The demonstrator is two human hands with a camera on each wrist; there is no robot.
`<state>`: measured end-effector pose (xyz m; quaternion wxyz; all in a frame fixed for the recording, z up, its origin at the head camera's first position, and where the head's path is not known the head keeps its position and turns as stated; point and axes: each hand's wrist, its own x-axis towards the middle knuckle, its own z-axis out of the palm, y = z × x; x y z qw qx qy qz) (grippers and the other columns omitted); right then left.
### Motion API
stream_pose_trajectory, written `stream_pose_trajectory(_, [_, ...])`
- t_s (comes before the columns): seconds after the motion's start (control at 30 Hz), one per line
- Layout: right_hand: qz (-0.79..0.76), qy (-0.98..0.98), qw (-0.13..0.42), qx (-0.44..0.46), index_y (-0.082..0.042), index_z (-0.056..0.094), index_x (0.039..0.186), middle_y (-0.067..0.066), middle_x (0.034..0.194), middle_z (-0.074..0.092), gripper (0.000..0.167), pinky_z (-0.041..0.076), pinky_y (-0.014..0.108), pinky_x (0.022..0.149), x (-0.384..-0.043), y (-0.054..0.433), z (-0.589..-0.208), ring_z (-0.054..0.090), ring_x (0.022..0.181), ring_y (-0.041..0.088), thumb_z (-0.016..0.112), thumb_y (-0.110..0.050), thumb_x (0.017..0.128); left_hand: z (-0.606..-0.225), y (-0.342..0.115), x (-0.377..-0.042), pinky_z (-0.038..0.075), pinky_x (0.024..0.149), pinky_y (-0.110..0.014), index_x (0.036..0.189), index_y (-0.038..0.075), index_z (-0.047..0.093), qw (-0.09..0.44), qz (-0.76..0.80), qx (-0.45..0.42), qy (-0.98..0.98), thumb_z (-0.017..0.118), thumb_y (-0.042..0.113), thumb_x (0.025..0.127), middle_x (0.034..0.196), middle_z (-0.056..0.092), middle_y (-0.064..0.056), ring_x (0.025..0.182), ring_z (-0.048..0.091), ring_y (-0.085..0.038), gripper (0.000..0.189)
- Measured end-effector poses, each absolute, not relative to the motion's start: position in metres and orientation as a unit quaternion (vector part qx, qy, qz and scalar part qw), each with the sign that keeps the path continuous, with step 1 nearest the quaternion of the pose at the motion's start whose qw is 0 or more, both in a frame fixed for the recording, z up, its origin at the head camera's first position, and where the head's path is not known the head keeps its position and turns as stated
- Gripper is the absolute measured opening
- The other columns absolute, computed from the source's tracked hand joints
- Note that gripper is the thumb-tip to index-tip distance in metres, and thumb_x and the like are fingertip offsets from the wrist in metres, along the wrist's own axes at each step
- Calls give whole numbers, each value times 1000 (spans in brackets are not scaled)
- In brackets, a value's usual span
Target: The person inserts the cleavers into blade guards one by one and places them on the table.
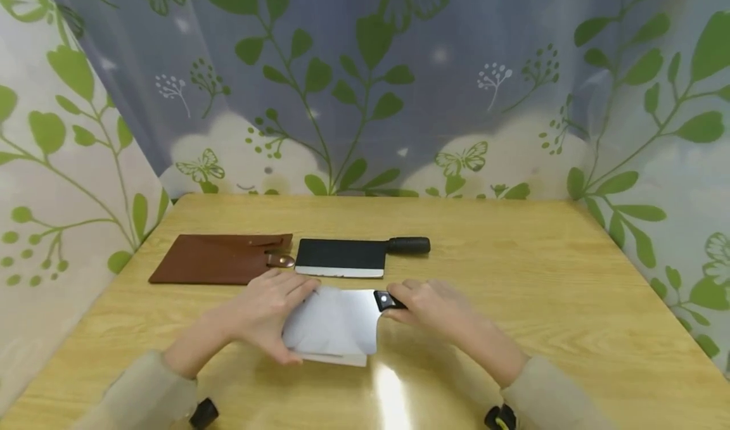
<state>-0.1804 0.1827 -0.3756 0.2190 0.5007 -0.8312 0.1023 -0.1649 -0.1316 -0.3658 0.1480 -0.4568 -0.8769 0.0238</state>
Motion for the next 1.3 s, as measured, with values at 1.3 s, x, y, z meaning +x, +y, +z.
stream_pose_trajectory(1.3, [143,-893,51,423,-3,61,101,0,81,59,27,39,19,51,-180,138,-369,46,60,5,67,-24,85,-369,-148,-164,42,79,-43,130,-2,47,115,47,-430,-894,66,71,55,124,53,-12,111,51,-27,106])
